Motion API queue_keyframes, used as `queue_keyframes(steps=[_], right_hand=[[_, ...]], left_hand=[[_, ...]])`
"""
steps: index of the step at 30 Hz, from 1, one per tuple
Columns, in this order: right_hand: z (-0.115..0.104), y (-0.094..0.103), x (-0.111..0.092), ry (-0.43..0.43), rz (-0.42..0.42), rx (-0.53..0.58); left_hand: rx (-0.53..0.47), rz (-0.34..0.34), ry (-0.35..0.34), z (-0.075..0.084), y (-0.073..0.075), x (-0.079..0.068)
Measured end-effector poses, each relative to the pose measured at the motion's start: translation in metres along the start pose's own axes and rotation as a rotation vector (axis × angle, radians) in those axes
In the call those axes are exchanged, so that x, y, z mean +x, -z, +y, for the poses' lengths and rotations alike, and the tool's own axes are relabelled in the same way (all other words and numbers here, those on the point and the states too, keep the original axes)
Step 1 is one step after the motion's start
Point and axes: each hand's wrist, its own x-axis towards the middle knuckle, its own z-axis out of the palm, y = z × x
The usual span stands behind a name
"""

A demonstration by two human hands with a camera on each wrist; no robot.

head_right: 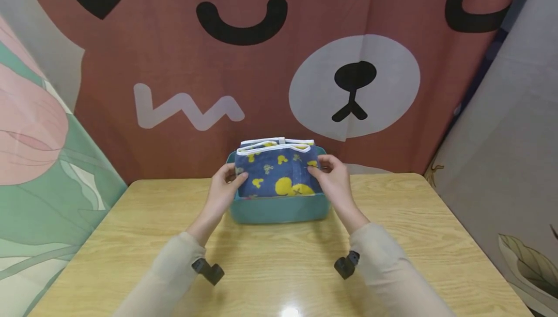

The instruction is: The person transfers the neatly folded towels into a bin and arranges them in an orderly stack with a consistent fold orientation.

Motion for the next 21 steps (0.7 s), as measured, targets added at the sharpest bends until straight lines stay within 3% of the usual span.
queue_keyframes(steps=[8, 16, 21], right_hand=[[0.005, -0.007, 0.008, 0.035, 0.012, -0.022], [0.009, -0.019, 0.019, 0.048, 0.011, -0.039], [0.012, -0.023, 0.023, 0.057, -0.001, -0.060]], left_hand=[[0.014, -0.003, -0.008, -0.004, 0.000, 0.006], [0.165, 0.017, -0.048, -0.007, 0.001, 0.014], [0.200, 0.018, -0.048, -0.006, 0.000, 0.018]])
